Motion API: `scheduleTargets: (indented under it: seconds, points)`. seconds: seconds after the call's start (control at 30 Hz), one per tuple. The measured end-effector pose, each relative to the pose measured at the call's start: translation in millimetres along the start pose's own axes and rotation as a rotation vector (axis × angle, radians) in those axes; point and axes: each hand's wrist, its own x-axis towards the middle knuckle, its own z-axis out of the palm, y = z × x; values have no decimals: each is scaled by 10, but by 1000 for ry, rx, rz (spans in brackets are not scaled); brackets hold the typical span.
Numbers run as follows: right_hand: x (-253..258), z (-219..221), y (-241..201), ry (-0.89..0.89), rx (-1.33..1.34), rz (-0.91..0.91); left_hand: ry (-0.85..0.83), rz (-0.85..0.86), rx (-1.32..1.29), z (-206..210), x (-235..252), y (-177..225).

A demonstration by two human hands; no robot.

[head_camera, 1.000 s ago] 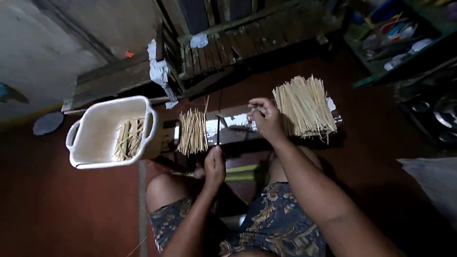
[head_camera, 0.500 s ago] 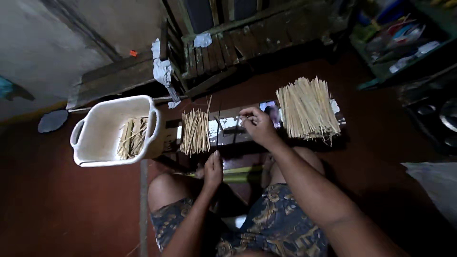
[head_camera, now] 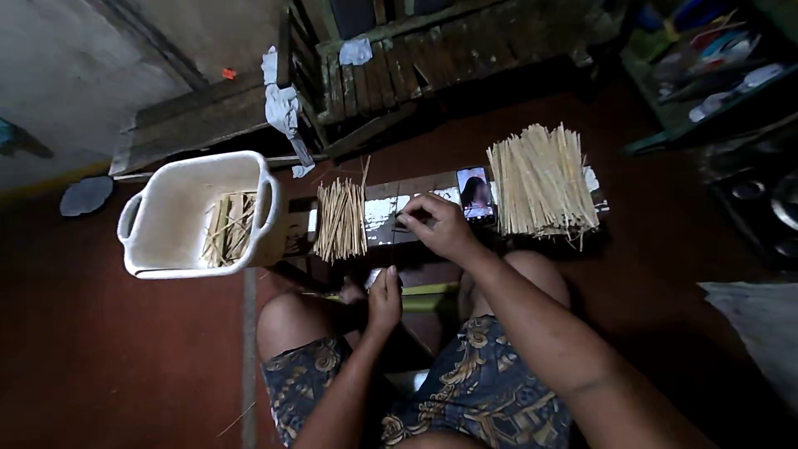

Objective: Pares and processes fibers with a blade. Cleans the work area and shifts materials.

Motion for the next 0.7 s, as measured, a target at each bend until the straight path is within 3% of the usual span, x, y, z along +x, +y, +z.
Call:
scheduleTargets:
  seconds: [0.07,0.13,0.23,0.4,0.47,0.57,0.7]
  points:
    - [15,-36,-3,-6,13,3,-135,-181,-346,-4,-25,114]
    - [29,-61,-9,6,21,20,-222,-317,-520,-50,-38,234]
    - [36,-54,10,19,35,41,-136,-274,-367,-103,1,370]
    - [16,-94,-38,76,122,56,-5,96,-218,-139,72,601]
    - [12,-119,-26,93,138,67,-17,-2,-105,-140,117,514]
    - [12,-104,9,51,94,165,-166,-406,177,-202,164,142]
    - [25,-145,57,-93,-20,276,-119,-410,120,-101,51,-7]
